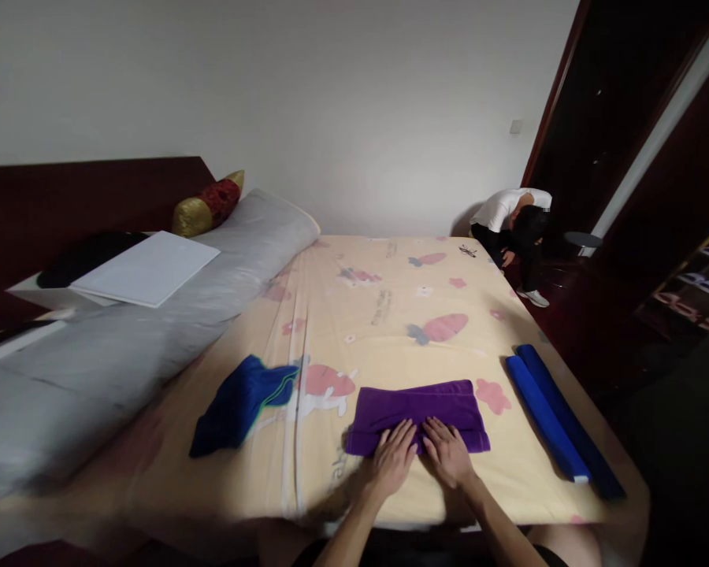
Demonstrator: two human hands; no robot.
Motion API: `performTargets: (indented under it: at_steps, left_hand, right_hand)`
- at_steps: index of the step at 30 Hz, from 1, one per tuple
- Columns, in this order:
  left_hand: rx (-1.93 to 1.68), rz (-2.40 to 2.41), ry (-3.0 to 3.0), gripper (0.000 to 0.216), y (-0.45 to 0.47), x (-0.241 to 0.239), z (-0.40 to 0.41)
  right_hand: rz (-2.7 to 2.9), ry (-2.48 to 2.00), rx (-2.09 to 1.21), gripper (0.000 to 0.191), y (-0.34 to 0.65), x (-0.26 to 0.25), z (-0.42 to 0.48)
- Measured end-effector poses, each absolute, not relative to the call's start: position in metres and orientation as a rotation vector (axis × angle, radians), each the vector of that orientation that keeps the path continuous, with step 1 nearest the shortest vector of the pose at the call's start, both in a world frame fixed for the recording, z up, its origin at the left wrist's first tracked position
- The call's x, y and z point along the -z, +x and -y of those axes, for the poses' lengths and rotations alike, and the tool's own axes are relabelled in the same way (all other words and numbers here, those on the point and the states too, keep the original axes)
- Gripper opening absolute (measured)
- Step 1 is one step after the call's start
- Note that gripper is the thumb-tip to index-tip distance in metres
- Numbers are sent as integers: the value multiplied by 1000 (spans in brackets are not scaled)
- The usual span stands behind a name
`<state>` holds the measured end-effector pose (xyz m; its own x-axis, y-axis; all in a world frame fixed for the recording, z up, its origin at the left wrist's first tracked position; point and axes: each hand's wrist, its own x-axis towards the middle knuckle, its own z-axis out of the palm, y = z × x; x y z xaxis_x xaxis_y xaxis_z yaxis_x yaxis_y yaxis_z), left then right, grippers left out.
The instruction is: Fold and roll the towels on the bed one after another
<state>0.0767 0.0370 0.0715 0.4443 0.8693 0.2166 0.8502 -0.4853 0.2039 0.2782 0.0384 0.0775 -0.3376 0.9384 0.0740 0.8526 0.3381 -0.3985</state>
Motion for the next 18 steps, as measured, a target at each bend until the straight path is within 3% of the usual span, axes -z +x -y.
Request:
performTargets:
  at_steps: [6,11,18]
  left_hand:
    - [-422,-1871,2545,45,-12,-74,-35]
    - [-538,-2158,2473,45,5,-71,-26]
    - [-368,-1515,2640,48,91,-77,-42]
  right_hand:
    - [2155,-1818,-236,55,364,-53,-46]
    - [2085,-1833,-53,54,356,-44,-42]
    - [2379,-1528,-398,49,266,-77,-48]
